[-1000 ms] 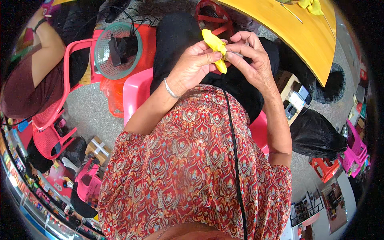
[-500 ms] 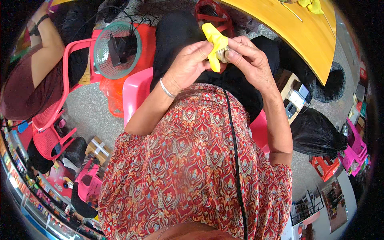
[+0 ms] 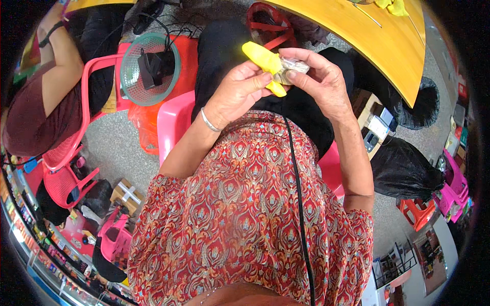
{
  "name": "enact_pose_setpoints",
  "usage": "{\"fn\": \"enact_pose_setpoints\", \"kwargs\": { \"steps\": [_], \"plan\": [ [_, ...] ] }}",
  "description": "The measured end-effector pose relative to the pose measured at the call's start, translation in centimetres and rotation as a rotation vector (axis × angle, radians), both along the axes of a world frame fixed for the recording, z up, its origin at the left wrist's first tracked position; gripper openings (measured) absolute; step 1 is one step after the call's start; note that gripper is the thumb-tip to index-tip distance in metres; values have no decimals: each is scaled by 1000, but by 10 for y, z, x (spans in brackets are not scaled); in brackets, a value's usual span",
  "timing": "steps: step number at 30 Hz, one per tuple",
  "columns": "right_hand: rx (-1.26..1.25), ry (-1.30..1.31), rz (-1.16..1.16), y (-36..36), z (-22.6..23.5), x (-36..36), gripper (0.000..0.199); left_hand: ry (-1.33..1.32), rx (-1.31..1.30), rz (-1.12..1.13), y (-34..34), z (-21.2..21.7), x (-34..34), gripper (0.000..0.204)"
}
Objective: Manually stuffing and assembling yellow shoe/slipper components.
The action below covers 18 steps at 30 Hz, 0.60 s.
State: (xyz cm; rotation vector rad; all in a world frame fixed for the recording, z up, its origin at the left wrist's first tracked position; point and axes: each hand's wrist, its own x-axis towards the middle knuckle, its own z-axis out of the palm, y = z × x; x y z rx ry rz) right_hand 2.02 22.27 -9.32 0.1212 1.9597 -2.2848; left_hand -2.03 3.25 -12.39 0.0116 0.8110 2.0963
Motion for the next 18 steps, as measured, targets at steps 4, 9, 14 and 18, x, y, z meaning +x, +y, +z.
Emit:
{"fn": "enact_pose_setpoints", "kwargs": {
  "steps": [4,9,14,18],
  "plan": [
    [71,5,35,3,3,1,27,-50,75,-11,3,12,-1,40],
    [555,469,98,7,7,-4,27,26,46,-38,5,21,-1,54],
    [792,468,132,0,18,4,31,19,49,29,2,19,-2,53],
    [1082,523,108,-6,25,7,34,107,-44,-20,3,24,1,51]
  ]
}}
